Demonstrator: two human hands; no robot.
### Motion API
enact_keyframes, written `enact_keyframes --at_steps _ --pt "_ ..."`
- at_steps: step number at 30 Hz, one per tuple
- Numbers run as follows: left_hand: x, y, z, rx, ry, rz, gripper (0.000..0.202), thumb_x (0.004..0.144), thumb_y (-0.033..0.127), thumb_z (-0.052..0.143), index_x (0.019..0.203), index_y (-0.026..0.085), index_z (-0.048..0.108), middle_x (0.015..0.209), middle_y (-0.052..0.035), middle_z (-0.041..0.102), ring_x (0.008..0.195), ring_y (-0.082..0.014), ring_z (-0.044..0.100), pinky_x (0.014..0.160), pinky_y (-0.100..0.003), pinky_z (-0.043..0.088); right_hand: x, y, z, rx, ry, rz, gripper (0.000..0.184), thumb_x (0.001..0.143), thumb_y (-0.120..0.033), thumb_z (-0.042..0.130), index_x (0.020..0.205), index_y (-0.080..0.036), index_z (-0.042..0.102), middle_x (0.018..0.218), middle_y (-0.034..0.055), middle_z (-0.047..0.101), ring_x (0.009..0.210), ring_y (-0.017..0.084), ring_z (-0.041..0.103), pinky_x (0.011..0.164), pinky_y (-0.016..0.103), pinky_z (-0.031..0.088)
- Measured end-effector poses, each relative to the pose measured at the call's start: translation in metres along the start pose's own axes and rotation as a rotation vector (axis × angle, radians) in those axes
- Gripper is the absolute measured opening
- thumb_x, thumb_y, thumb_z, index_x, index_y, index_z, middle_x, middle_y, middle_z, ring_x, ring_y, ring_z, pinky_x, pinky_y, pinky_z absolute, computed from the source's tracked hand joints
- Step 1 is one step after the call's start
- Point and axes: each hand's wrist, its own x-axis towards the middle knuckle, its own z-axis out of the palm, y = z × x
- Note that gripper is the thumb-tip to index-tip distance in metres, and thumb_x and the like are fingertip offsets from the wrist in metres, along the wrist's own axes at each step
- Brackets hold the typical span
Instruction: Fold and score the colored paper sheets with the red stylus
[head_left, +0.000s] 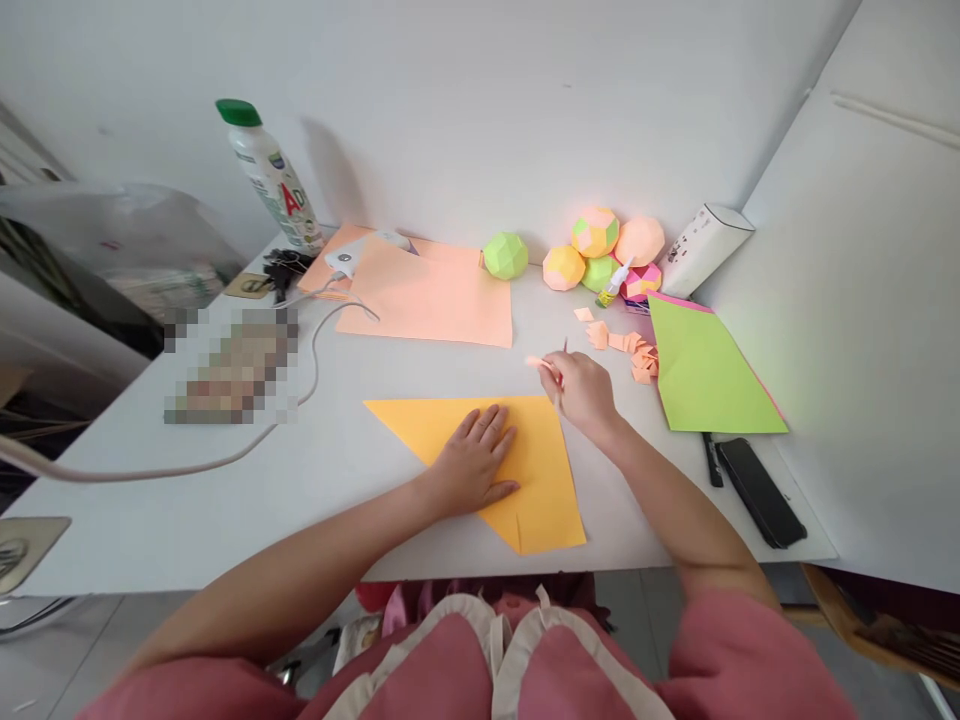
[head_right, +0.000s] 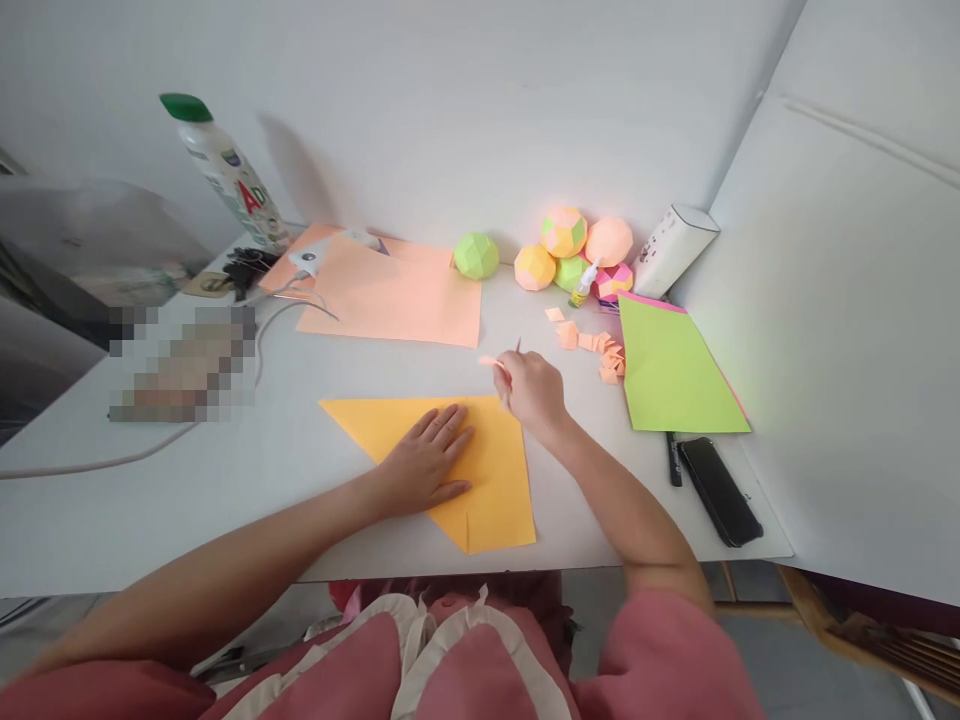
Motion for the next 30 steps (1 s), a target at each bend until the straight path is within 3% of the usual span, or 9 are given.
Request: enact_keyframes --at_steps 1,3,6,10,16,20,23,26,30 --pt "0.0 -0.001 -0.001 0.001 0.012 0.003 0.075 0.092 0.061 0.039 0.142 0.005 0.043 0.153 -0.0248 0.028 0.143 -0.0383 0.025 0.117 -0.051 0.019 -0.015 0.002 -0.003 -0.077 0.029 0.018 0.026 0.094 -0.034 0.044 0.084 -0.017 0.062 0.069 0.006 0.062 0.072 0.019 0.056 0.058 0.026 0.031" --pt "-0.001 -0.002 -0.002 0.014 0.039 0.016 0.073 0.09 0.061 0.043 0.139 0.007 0.047 0.152 -0.0239 0.033 0.141 -0.0382 0.03 0.115 -0.051 0.022 -0.041 0.005 -0.002 -0.122 -0.056 -0.02 0.023 0.091 -0.036 0.051 0.082 -0.018 0.061 0.071 0.0064 0.064 0.073 0.02 0.058 0.057 0.026 0.034" --pt "0.001 -0.002 -0.005 0.053 0.05 0.035 0.071 0.088 0.06 0.047 0.135 0.007 0.05 0.148 -0.0233 0.039 0.138 -0.0382 0.035 0.112 -0.05 0.027 -0.063 0.014 0.006 0.041 -0.175 -0.111 0.022 0.092 -0.038 0.054 0.093 -0.017 0.059 0.079 0.0061 0.068 0.067 0.017 0.059 0.054 0.025 0.041" --pt "0.007 0.004 -0.012 0.123 0.088 0.031 0.059 0.086 0.055 0.054 0.121 0.008 0.06 0.138 -0.0226 0.05 0.13 -0.0372 0.043 0.105 -0.048 0.034 -0.06 0.038 0.006 0.148 -0.175 -0.225 0.014 0.092 -0.028 0.055 0.1 -0.018 0.06 0.098 0.009 0.071 0.079 0.018 0.063 0.067 0.031 0.053" --pt "0.029 0.02 -0.015 0.15 0.174 -0.072 0.042 0.09 0.049 0.051 0.09 0.01 0.067 0.097 -0.0184 0.065 0.096 -0.0333 0.058 0.075 -0.045 0.046 -0.054 0.059 0.008 0.171 -0.144 -0.654 0.013 0.092 -0.023 0.054 0.097 -0.017 0.065 0.108 0.0105 0.071 0.117 0.022 0.058 0.097 0.041 0.053" --pt "0.037 0.022 -0.008 0.125 0.249 -0.093 0.034 0.091 0.041 0.05 0.085 0.011 0.066 0.082 -0.0146 0.062 0.082 -0.0296 0.058 0.065 -0.041 0.046 -0.065 0.049 0.02 0.023 -0.06 -0.589 0.017 0.093 -0.016 0.05 0.096 -0.016 0.067 0.104 0.0103 0.072 0.115 0.022 0.06 0.094 0.039 0.054" --pt "0.036 0.02 -0.001 0.096 0.308 -0.064 0.029 0.092 0.031 0.047 0.105 0.012 0.065 0.093 -0.0155 0.065 0.089 -0.0283 0.059 0.072 -0.043 0.049 -0.072 0.04 0.027 -0.084 -0.006 -0.528 0.022 0.092 -0.012 0.048 0.104 -0.015 0.066 0.112 0.0118 0.071 0.117 0.024 0.06 0.092 0.04 0.055" --pt "0.034 0.016 0.007 0.03 0.366 0.049 0.031 0.094 0.025 0.043 0.116 0.014 0.063 0.111 -0.0121 0.067 0.108 -0.0251 0.057 0.093 -0.041 0.048 -0.075 0.036 0.027 -0.073 0.009 -0.48 0.027 0.09 -0.007 0.047 0.109 -0.016 0.065 0.118 0.0119 0.069 0.12 0.024 0.058 0.093 0.041 0.054" --pt "0.032 0.012 0.013 -0.08 0.353 0.17 0.051 0.096 0.039 0.041 0.134 0.007 0.05 0.139 -0.0155 0.053 0.133 -0.0284 0.042 0.111 -0.044 0.033 -0.073 0.04 0.024 0.094 0.028 -0.386 0.021 0.09 -0.011 0.05 0.103 -0.017 0.066 0.115 0.0109 0.07 0.117 0.022 0.061 0.095 0.04 0.054"
